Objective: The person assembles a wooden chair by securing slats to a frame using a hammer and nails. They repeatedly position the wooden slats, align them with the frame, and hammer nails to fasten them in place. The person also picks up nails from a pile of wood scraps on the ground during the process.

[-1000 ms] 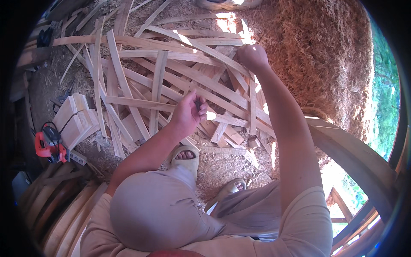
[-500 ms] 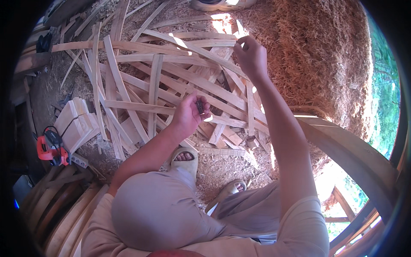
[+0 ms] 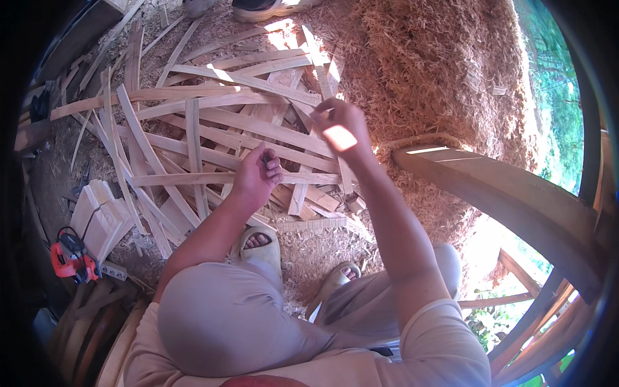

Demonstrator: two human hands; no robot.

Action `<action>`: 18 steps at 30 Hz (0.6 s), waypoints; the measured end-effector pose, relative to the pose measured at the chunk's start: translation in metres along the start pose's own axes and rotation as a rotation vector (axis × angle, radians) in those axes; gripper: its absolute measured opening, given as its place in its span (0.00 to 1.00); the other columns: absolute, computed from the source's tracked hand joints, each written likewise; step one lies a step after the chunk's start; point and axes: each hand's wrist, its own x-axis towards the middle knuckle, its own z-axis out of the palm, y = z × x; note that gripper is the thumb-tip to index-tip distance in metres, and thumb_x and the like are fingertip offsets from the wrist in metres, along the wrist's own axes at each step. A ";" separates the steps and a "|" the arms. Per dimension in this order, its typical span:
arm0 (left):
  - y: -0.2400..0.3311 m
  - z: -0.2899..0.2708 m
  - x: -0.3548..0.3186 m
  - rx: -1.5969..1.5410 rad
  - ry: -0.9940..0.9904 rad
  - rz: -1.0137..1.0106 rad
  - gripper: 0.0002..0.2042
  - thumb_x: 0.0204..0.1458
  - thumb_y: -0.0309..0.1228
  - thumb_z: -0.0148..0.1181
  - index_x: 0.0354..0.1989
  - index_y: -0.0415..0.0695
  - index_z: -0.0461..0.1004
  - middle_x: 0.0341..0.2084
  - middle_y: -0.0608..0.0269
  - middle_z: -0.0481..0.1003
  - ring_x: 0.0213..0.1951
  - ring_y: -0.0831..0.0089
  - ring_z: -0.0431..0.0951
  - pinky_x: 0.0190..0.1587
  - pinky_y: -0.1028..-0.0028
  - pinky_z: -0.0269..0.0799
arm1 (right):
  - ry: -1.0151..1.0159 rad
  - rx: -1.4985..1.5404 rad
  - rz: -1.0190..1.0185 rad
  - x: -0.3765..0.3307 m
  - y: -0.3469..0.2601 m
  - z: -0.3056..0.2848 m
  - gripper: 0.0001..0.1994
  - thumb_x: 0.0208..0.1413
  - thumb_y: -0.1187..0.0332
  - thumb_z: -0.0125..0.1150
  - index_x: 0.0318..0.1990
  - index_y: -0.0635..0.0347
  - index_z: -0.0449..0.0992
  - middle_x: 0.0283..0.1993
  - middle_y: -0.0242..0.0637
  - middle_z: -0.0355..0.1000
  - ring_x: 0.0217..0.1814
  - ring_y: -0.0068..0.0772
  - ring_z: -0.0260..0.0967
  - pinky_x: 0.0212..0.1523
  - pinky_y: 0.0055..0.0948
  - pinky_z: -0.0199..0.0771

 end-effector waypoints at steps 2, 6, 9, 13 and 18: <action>0.000 0.004 -0.002 0.016 0.039 -0.017 0.16 0.70 0.44 0.48 0.32 0.48 0.70 0.19 0.73 0.59 0.20 0.81 0.57 0.25 0.76 0.55 | 0.345 -0.189 -0.095 0.040 0.054 -0.006 0.11 0.58 0.62 0.66 0.42 0.60 0.83 0.31 0.48 0.80 0.33 0.45 0.81 0.38 0.40 0.79; -0.001 0.002 -0.005 0.045 0.047 -0.031 0.16 0.69 0.44 0.49 0.32 0.48 0.70 0.18 0.75 0.58 0.19 0.82 0.55 0.24 0.77 0.53 | 0.401 -0.406 -0.213 0.080 0.083 -0.009 0.09 0.57 0.65 0.67 0.41 0.56 0.83 0.31 0.49 0.80 0.33 0.49 0.79 0.35 0.43 0.77; -0.001 0.000 -0.006 0.058 0.042 -0.034 0.16 0.70 0.44 0.49 0.32 0.48 0.70 0.18 0.76 0.58 0.19 0.82 0.55 0.24 0.77 0.53 | 0.392 -0.510 -0.212 0.091 0.089 -0.005 0.10 0.58 0.65 0.62 0.44 0.54 0.82 0.36 0.51 0.81 0.40 0.54 0.80 0.41 0.49 0.79; 0.000 0.000 -0.009 0.058 0.032 -0.031 0.16 0.70 0.44 0.49 0.32 0.48 0.70 0.18 0.76 0.58 0.19 0.82 0.54 0.24 0.78 0.53 | 0.359 -0.589 -0.162 0.092 0.085 -0.001 0.10 0.58 0.65 0.58 0.44 0.54 0.80 0.37 0.51 0.81 0.42 0.56 0.80 0.43 0.52 0.80; 0.000 0.000 -0.009 0.075 0.043 -0.028 0.16 0.70 0.44 0.49 0.32 0.48 0.70 0.17 0.76 0.59 0.18 0.82 0.54 0.24 0.77 0.53 | 0.367 -0.560 -0.146 0.095 0.092 0.003 0.10 0.60 0.65 0.57 0.43 0.56 0.80 0.38 0.52 0.80 0.44 0.57 0.80 0.44 0.53 0.79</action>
